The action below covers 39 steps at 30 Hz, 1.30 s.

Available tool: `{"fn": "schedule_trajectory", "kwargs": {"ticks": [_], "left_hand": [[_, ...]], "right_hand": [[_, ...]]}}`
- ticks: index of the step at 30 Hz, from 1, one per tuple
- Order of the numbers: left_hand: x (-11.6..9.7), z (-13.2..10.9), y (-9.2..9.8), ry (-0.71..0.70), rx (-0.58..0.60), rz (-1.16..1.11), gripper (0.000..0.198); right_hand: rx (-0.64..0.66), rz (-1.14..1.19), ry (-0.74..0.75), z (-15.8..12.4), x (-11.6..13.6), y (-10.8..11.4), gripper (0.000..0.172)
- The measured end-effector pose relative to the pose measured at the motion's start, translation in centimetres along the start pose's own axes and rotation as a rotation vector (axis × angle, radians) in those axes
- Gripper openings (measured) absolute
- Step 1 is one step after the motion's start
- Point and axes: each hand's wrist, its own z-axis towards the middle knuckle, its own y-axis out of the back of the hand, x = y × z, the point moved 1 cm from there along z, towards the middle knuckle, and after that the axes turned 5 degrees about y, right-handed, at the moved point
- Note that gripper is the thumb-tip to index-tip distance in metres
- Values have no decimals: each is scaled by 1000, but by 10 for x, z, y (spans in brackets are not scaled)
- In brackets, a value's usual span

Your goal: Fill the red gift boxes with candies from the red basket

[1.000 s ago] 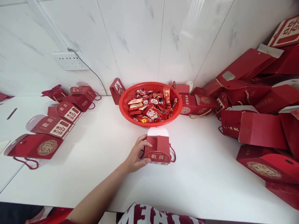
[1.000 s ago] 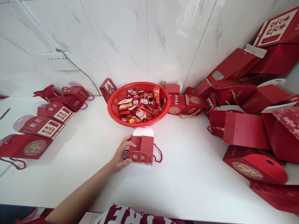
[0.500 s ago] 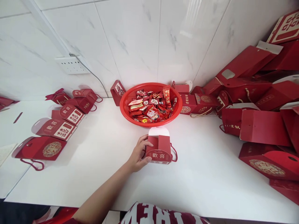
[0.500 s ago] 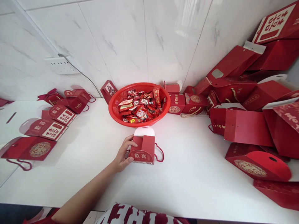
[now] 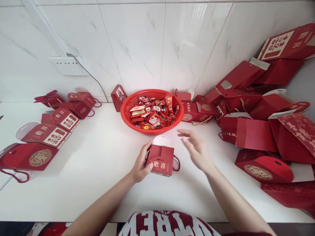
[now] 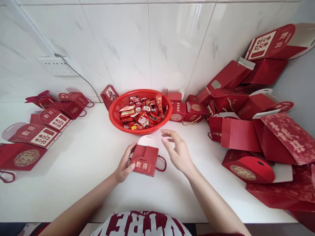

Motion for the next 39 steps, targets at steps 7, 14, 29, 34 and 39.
{"fn": "schedule_trajectory", "kwargs": {"ticks": [7, 14, 29, 34, 39], "left_hand": [[10, -5, -1, 9, 80, -85, 90], [6, -5, -2, 1, 70, 24, 78], [-75, -11, 0, -406, 370, 1001, 51], [-87, -30, -4, -240, 419, 1153, 55], [-88, -60, -1, -65, 212, 1372, 54]], "right_hand": [[7, 351, -72, -30, -18, -42, 54], [288, 166, 243, -38, -7, -30, 42], [364, 418, 156, -41, -9, -40, 12], [341, 243, 323, -49, 1, -42, 21], [268, -16, 410, -54, -5, -43, 30]]}}
